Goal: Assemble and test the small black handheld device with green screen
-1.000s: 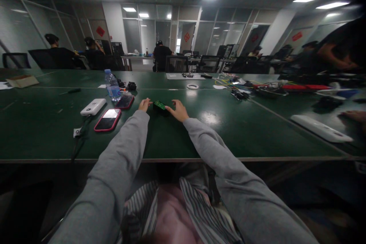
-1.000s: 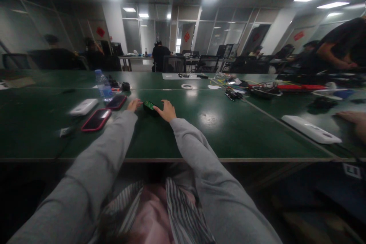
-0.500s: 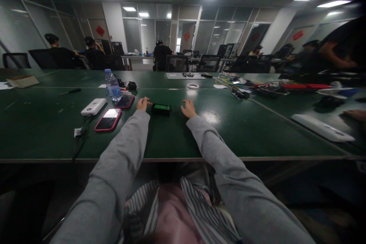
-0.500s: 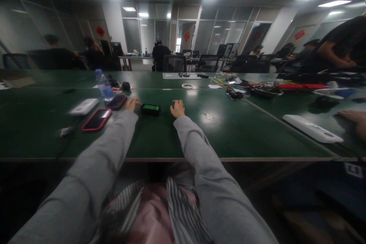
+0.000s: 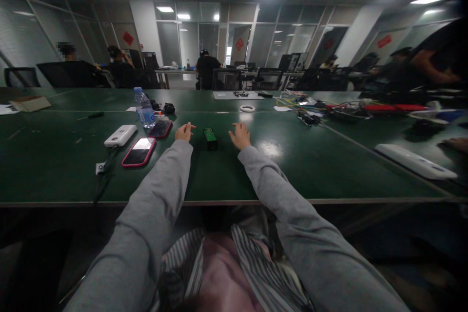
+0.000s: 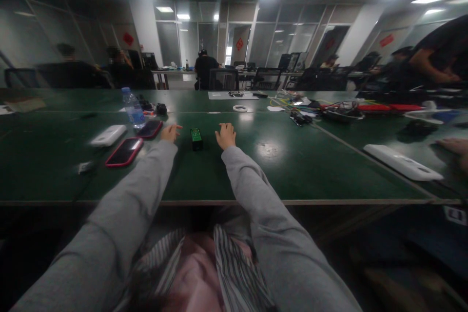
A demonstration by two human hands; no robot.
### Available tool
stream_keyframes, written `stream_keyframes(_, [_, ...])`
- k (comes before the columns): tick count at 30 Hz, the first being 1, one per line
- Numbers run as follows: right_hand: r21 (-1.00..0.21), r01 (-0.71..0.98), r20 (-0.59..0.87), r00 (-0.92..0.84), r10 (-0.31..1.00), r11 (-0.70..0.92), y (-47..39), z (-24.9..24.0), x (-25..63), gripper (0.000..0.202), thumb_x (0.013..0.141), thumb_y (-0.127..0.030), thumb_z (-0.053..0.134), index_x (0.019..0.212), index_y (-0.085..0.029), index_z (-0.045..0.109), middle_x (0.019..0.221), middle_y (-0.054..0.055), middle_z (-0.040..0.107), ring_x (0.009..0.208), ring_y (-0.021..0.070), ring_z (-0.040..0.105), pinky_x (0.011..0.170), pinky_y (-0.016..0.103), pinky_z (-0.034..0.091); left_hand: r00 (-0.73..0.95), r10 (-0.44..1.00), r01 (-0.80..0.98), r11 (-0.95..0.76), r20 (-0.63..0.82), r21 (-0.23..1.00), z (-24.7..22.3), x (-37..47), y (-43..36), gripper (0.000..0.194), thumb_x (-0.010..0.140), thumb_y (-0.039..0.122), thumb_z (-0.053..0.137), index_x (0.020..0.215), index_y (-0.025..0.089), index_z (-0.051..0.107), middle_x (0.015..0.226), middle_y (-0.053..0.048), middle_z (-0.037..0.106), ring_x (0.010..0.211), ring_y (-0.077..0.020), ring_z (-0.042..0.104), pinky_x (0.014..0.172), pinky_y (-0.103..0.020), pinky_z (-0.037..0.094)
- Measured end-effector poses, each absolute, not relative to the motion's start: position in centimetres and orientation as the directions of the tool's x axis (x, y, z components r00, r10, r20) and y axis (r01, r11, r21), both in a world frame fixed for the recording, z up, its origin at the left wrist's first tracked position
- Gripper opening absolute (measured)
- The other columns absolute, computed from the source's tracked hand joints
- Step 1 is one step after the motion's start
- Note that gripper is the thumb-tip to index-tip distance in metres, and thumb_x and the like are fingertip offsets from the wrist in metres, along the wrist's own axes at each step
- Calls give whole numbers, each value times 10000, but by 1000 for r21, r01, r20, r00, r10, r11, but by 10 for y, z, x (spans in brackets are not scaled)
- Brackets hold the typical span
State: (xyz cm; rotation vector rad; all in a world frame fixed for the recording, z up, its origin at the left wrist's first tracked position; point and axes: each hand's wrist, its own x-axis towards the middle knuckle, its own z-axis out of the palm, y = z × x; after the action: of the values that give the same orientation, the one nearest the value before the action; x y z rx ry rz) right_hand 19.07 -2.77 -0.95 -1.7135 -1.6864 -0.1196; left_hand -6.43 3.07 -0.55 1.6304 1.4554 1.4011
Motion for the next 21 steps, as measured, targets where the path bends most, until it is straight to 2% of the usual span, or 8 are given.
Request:
stream_keyframes(3, [-478, 854, 491, 67, 868, 205, -31, -6, 179, 510, 860, -574, 431, 1240, -234, 452, 1223, 129, 411, 1199, 300, 394, 954, 535, 371, -98, 932, 356, -295, 349, 887, -6, -63, 32, 358, 862, 473, 452, 941, 221, 694, 599, -27, 651, 718, -184, 638, 758, -285, 461])
stream_keyframes(5, [-489, 828, 443, -35, 896, 274, -34, -6, 167, 656, 774, -646, 523, 1288, -255, 409, 1261, 120, 374, 1233, 303, 369, 976, 537, 359, -56, 939, 304, -308, 340, 901, -8, -58, 32, 316, 851, 449, 498, 995, 226, 669, 751, -40, 710, 887, -189, 642, 869, -296, 436])
stream_keyframes(7, [-467, 823, 399, -130, 908, 323, -35, -8, 159, 846, 658, -649, 653, 1341, -252, 347, 1303, 131, 328, 1259, 321, 337, 985, 547, 350, -2, 955, 243, -286, 295, 927, -10, -51, 31, 315, 832, 446, 541, 1035, 230, 645, 932, -52, 720, 1005, -187, 620, 935, -302, 408])
stream_keyframes(9, [-440, 834, 363, -174, 915, 333, -34, -11, 159, 950, 590, -599, 735, 1364, -244, 313, 1320, 143, 306, 1263, 334, 324, 980, 556, 352, 42, 965, 229, -263, 261, 937, -13, -46, 30, 330, 810, 457, 572, 1036, 229, 646, 1010, -60, 706, 1051, -191, 607, 954, -300, 397])
stream_keyframes(12, [-424, 872, 352, -89, 932, 243, -30, -14, 175, 866, 645, -475, 745, 1360, -251, 309, 1309, 142, 317, 1254, 332, 334, 958, 563, 367, 13, 957, 321, -279, 290, 905, -13, -47, 30, 359, 844, 489, 495, 1019, 226, 663, 854, -54, 711, 959, -199, 636, 905, -303, 426])
stream_keyframes(16, [-442, 896, 435, 180, 882, 34, -24, -14, 197, 595, 800, -332, 604, 1330, -222, 355, 1298, 158, 330, 1240, 332, 350, 943, 558, 371, -165, 939, 402, -215, 302, 890, -8, -59, 32, 476, 907, 494, 302, 1000, 213, 674, 550, -23, 596, 671, -184, 628, 746, -295, 467])
stream_keyframes(19, [-513, 858, 423, 243, 873, 10, -20, -15, 198, 495, 869, -422, 488, 1298, -188, 406, 1268, 167, 356, 1227, 325, 373, 948, 539, 378, -203, 935, 353, -206, 290, 913, -5, -62, 33, 442, 899, 489, 339, 963, 214, 680, 532, -15, 581, 663, -178, 618, 752, -287, 461])
stream_keyframes(21, [-549, 829, 422, 163, 892, 107, -17, -17, 193, 523, 879, -519, 431, 1291, -197, 424, 1244, 152, 375, 1222, 304, 399, 971, 517, 379, -159, 944, 298, -233, 290, 925, -6, -59, 33, 407, 886, 492, 389, 979, 207, 665, 589, -23, 631, 745, -185, 631, 801, -293, 454])
